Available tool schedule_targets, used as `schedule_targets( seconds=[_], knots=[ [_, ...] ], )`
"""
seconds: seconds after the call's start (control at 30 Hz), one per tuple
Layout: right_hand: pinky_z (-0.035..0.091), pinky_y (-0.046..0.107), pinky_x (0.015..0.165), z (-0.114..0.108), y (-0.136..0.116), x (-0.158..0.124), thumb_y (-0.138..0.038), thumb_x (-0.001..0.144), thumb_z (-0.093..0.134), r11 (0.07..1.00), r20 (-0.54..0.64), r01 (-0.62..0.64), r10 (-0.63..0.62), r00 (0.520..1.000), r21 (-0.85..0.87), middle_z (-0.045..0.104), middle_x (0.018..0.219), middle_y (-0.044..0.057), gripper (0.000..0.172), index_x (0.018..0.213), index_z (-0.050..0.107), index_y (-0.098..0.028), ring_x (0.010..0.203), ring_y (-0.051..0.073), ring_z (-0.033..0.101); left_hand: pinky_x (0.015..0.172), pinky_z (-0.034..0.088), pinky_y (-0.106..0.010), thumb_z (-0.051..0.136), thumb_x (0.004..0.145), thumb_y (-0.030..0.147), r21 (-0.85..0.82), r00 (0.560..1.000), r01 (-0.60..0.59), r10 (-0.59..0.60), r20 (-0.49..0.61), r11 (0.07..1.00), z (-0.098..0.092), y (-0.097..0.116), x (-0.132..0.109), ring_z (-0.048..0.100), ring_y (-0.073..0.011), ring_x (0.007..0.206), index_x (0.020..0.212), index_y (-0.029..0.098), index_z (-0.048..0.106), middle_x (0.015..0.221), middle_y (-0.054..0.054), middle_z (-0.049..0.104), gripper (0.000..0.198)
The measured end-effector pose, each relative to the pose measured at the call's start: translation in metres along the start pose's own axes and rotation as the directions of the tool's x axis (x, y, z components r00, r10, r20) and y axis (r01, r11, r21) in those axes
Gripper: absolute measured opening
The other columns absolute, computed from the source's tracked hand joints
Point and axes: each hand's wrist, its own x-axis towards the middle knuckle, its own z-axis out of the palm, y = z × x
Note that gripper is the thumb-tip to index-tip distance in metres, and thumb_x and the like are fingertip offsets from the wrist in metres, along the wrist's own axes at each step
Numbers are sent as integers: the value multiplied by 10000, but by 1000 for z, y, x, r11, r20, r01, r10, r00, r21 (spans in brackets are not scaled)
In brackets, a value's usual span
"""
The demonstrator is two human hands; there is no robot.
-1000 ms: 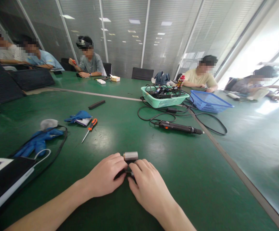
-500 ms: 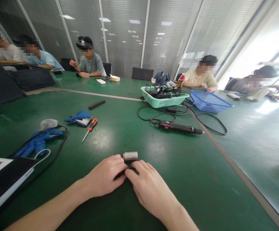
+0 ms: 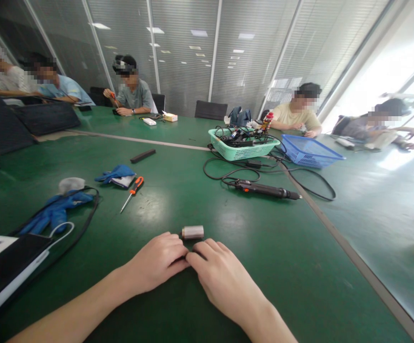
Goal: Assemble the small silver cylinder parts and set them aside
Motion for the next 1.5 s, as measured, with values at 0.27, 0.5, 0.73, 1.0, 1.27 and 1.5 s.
schedule_targets(
  seconds=[0.27,0.5,0.73,1.0,1.27,1.5],
  knots=[
    [520,393,852,-9,18,-5,-58,959,491,983,64,-132,141,988,-128,636,1030,67,281,1120,649,-227,976,249,618,735,417,-349,727,949,429,-3,991,125,-124,-58,992,-4,4,1,610,-220,823,864,183,627,872,-20,671,279],
    [503,352,820,-17,145,-67,-97,857,516,725,-45,-648,657,752,-234,726,1098,92,372,1099,754,-249,980,269,699,935,485,-424,622,966,202,-32,959,160,-163,-231,987,-11,9,0,570,-264,1074,1165,199,620,1135,-78,632,199],
    [511,416,855,-24,204,-107,-131,807,509,554,-110,-795,799,591,-248,766,1091,156,455,1168,782,-179,1020,350,722,1038,461,-497,628,982,199,-15,957,222,-221,-187,975,-2,1,7,526,-301,1264,1405,207,506,1363,-100,592,441],
    [531,484,917,-23,174,-86,-222,827,555,535,-199,-798,781,592,-277,716,1139,231,548,1351,643,-85,1098,402,677,973,481,-430,649,957,124,-86,970,191,-202,-136,978,-7,5,6,554,-255,1127,1210,237,602,1186,-48,631,281],
    [476,486,1132,8,21,-2,-148,881,532,978,-264,-198,210,941,69,594,1407,132,533,1412,533,-186,1340,289,543,980,503,-411,636,918,122,-152,987,69,-90,-133,986,-12,15,1,563,-243,1088,1158,220,604,1162,-61,622,262],
    [551,473,967,22,1,6,-113,944,574,960,-187,-113,164,968,256,662,1182,94,308,1232,581,-220,1110,273,625,972,483,-408,596,887,119,-182,991,24,-47,-124,983,-18,14,0,557,-245,1056,1131,202,609,1132,-70,616,257]
  ],
)
